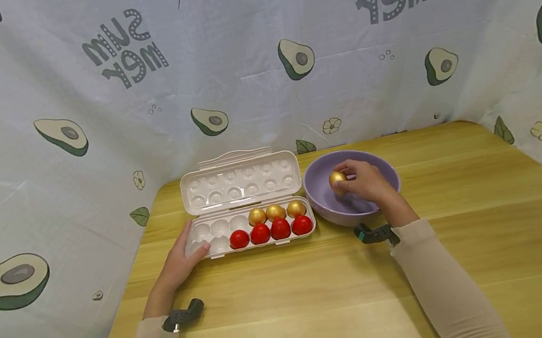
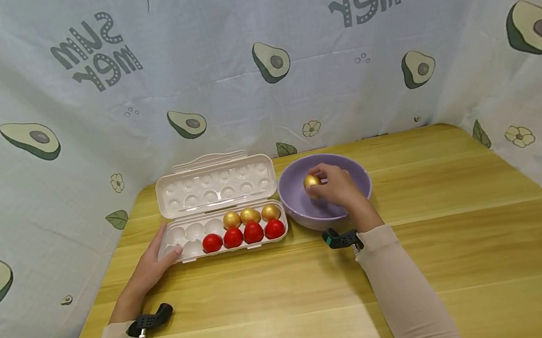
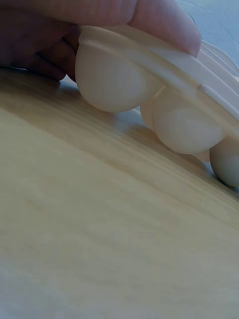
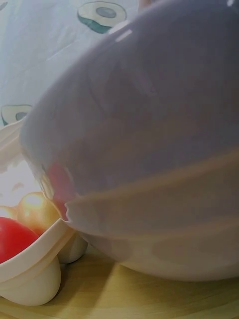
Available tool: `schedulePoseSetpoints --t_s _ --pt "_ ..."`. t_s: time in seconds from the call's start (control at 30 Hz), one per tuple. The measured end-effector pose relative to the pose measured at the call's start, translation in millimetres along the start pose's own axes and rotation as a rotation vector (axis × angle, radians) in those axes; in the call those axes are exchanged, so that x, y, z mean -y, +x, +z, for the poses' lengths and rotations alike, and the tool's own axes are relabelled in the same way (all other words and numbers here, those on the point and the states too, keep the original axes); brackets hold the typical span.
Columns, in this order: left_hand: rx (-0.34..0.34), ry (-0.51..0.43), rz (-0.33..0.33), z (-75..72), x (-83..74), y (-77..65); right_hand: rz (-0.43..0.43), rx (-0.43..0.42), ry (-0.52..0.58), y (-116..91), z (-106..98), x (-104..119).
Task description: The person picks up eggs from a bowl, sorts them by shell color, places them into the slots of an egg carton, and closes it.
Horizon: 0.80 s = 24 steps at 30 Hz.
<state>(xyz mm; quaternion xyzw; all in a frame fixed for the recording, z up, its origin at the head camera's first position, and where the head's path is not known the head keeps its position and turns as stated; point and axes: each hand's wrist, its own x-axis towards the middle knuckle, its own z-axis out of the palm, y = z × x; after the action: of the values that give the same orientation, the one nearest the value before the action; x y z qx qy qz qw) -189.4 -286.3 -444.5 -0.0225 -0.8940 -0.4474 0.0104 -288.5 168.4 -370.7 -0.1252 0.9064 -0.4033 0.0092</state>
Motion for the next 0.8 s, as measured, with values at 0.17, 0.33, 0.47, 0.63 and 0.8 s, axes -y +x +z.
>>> schedulePoseSetpoints --t_s 0.17,0.33,0.47,0.63,0.8 --pt "0.0 0.003 0.0 0.1 -0.2 -0.6 -0.011 -0.017 0.0 0.8 -0.1 0.3" --pt "0.002 -0.002 -0.004 0.0 1.0 0.1 -0.014 -0.027 0.004 1.4 -1.1 0.0" --pt "0.003 -0.003 -0.004 0.1 1.3 0.6 -0.027 -0.043 0.014 1.3 -1.4 0.3" --pt "0.001 0.006 0.0 0.2 1.0 0.3 -0.052 -0.065 0.024 1.2 -1.6 3.2" --pt "0.003 0.013 -0.005 0.1 0.8 0.1 -0.053 -0.081 0.045 1.1 -1.3 7.3"
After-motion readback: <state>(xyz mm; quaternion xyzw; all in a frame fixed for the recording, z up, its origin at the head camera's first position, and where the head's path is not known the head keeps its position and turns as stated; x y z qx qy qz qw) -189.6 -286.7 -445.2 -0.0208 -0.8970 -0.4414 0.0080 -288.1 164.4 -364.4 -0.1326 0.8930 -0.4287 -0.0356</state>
